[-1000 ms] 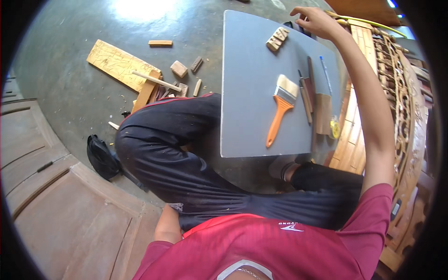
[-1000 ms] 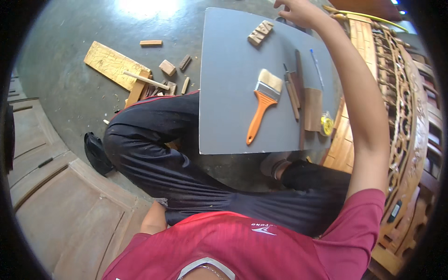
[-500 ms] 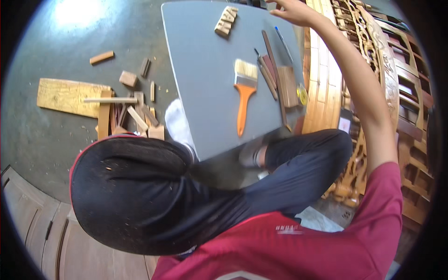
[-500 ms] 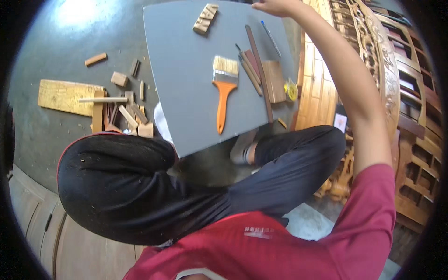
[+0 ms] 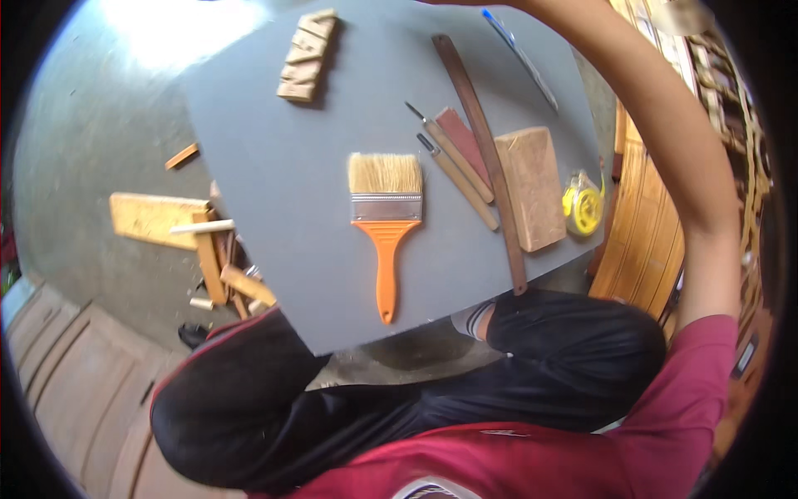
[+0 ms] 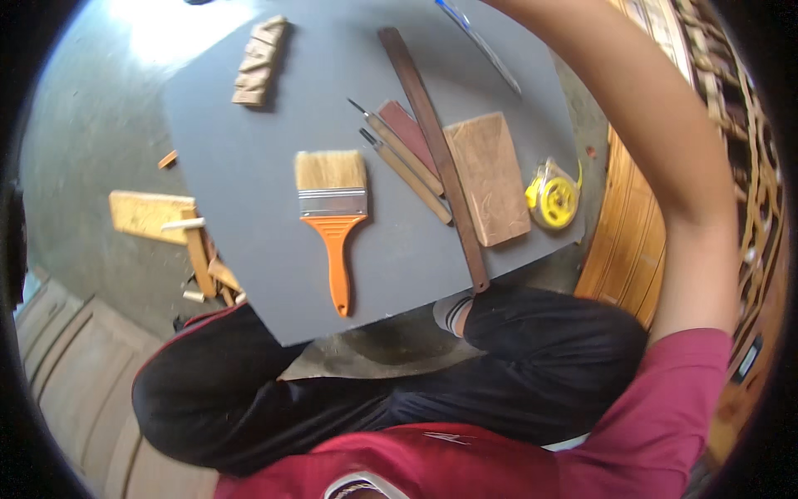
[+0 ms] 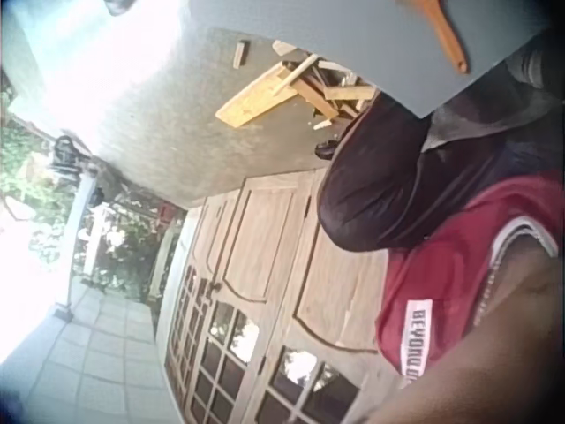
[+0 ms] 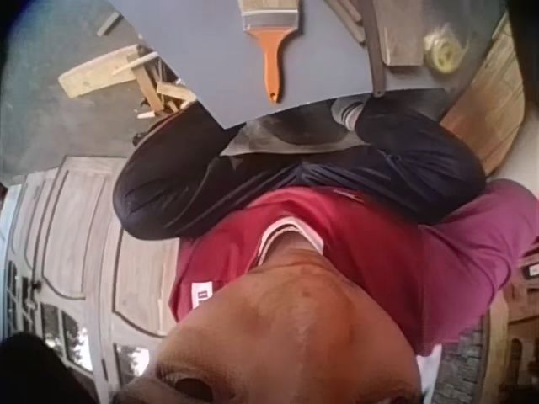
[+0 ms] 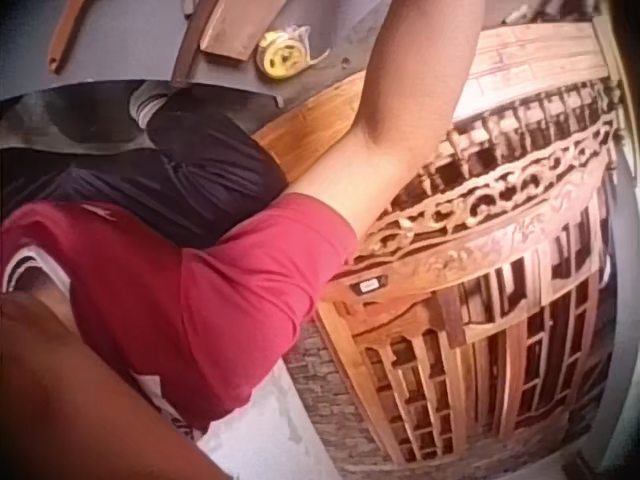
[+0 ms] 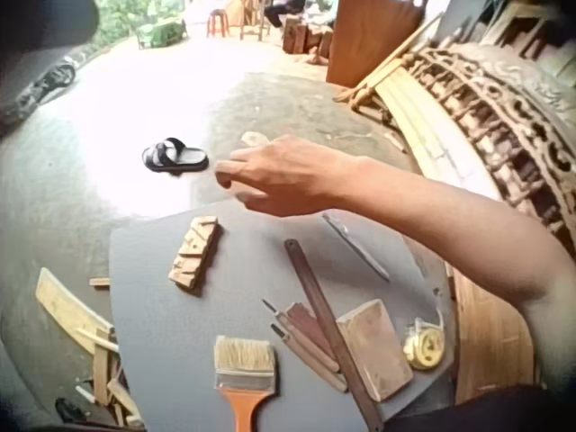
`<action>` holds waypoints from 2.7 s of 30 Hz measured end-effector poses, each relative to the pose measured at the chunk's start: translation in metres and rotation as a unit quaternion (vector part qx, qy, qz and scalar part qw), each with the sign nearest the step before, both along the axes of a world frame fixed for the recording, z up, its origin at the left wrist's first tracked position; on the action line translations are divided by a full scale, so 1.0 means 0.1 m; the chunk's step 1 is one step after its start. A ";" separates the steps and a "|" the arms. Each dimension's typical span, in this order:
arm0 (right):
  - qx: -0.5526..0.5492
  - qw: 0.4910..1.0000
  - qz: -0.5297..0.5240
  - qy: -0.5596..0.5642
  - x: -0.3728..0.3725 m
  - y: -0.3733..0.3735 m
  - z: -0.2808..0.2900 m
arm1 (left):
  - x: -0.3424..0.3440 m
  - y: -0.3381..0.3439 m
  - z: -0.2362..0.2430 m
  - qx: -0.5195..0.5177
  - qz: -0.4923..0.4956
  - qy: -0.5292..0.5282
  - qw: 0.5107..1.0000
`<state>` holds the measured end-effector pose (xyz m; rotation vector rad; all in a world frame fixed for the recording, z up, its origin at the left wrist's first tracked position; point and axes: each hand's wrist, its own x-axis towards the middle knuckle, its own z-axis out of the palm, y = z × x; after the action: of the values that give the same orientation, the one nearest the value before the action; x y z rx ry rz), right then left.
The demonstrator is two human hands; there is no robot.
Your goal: Inspecting, cleaning, measuring, and preparing small wooden letters and components at a workshop station.
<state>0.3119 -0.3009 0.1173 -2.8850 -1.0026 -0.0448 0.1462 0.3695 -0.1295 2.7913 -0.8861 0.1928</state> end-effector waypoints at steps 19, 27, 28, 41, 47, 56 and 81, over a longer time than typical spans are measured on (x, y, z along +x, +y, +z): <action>0.074 0.945 -0.246 0.201 -1.35 -0.75 0.13 | 2.10 -3.40 2.04 -0.058 -0.237 0.104 0.964; 0.061 0.923 -0.301 0.234 -1.91 -0.82 0.25 | 1.86 -3.45 1.83 -0.101 -0.303 -0.014 0.948; 0.062 0.922 -0.301 0.234 -1.96 -0.82 0.24 | 1.81 -3.51 1.84 -0.122 -0.286 -0.027 0.950; -0.173 0.858 -0.356 0.327 -2.48 0.10 0.92 | 1.64 -3.60 1.85 -0.084 -0.296 0.014 0.952; -0.106 0.885 -0.347 0.291 -2.80 -0.38 0.22 | 1.63 -3.81 1.92 -0.106 -0.317 0.020 0.942; -0.068 0.800 -0.524 0.283 -2.44 -1.07 0.92 | 1.18 -4.29 2.41 -0.088 -0.276 0.083 0.953; -0.090 0.807 -0.459 0.361 -3.43 -1.74 -2.38 | 0.45 -5.21 2.23 -0.162 -0.561 0.143 0.799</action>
<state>-0.0312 -0.4750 -0.1207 -2.7839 0.5539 1.0226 0.1913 -0.1511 0.0935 1.5270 -1.9637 -0.2439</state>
